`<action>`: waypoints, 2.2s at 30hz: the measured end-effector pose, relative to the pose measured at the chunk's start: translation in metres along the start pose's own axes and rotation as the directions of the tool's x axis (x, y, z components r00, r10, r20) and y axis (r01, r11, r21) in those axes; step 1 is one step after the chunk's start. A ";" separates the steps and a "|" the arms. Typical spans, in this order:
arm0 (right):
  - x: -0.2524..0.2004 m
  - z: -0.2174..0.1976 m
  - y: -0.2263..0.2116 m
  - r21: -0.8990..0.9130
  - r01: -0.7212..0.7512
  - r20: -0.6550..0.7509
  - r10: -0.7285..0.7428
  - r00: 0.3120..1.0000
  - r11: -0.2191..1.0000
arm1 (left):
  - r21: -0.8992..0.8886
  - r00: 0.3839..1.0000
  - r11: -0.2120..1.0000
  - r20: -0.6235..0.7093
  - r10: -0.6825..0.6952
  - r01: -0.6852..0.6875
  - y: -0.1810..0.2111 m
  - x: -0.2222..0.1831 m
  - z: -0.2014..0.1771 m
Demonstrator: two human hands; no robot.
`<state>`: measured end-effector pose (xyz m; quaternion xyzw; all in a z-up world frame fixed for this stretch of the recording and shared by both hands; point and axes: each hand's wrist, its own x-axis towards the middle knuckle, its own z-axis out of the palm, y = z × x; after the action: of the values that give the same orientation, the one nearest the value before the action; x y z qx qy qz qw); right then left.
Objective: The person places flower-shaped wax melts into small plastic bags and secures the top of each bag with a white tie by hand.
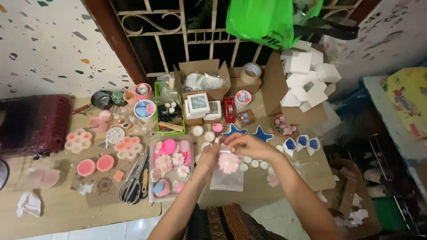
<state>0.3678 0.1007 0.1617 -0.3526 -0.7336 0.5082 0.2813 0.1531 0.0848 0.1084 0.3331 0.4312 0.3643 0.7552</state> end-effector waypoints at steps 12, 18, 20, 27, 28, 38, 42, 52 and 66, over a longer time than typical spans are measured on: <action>-0.029 0.007 0.001 0.435 -0.202 -0.322 0.361 0.875 0.877 | -0.357 0.969 0.928 0.171 0.177 -0.106 0.022 -0.007 0.022; -0.014 0.027 -0.006 0.431 -0.127 -0.525 0.362 0.770 0.893 | -0.061 0.979 0.981 -0.096 0.179 -0.186 0.027 -0.004 0.027; -0.007 0.047 0.010 0.408 -0.055 -0.636 0.327 0.699 0.911 | -0.232 0.965 0.938 -0.107 0.238 -0.257 -0.032 0.029 0.020; 0.024 0.057 0.001 0.327 -0.014 -0.847 0.300 0.440 0.945 | -0.385 0.922 0.877 0.138 0.362 -0.287 -0.006 0.000 0.016; 0.027 0.054 0.002 0.327 -0.011 -0.850 0.299 0.434 0.945 | -0.382 0.921 0.879 0.144 0.361 -0.285 0.001 -0.005 0.018; 0.008 0.054 0.001 0.746 0.261 -0.639 0.549 0.538 0.612 | -0.152 0.908 0.900 -0.168 0.383 -0.408 0.024 0.000 0.027; 0.009 0.075 0.005 0.670 0.356 -0.736 0.518 0.436 0.652 | -0.227 0.913 0.890 -0.200 0.354 -0.395 0.035 -0.015 0.045; 0.017 0.079 0.027 0.568 0.316 -0.819 0.487 0.303 0.760 | -0.169 0.896 0.880 -0.095 0.433 -0.443 0.020 0.002 0.023; 0.007 0.075 0.002 0.430 0.571 -0.902 0.364 0.234 0.699 | -0.325 0.909 0.871 -0.321 0.265 -0.369 -0.004 0.014 0.006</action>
<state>0.3065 0.0656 0.1357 -0.3923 -0.1646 0.3904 0.8165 0.1644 0.0937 0.1017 0.1960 0.3893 0.6016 0.6694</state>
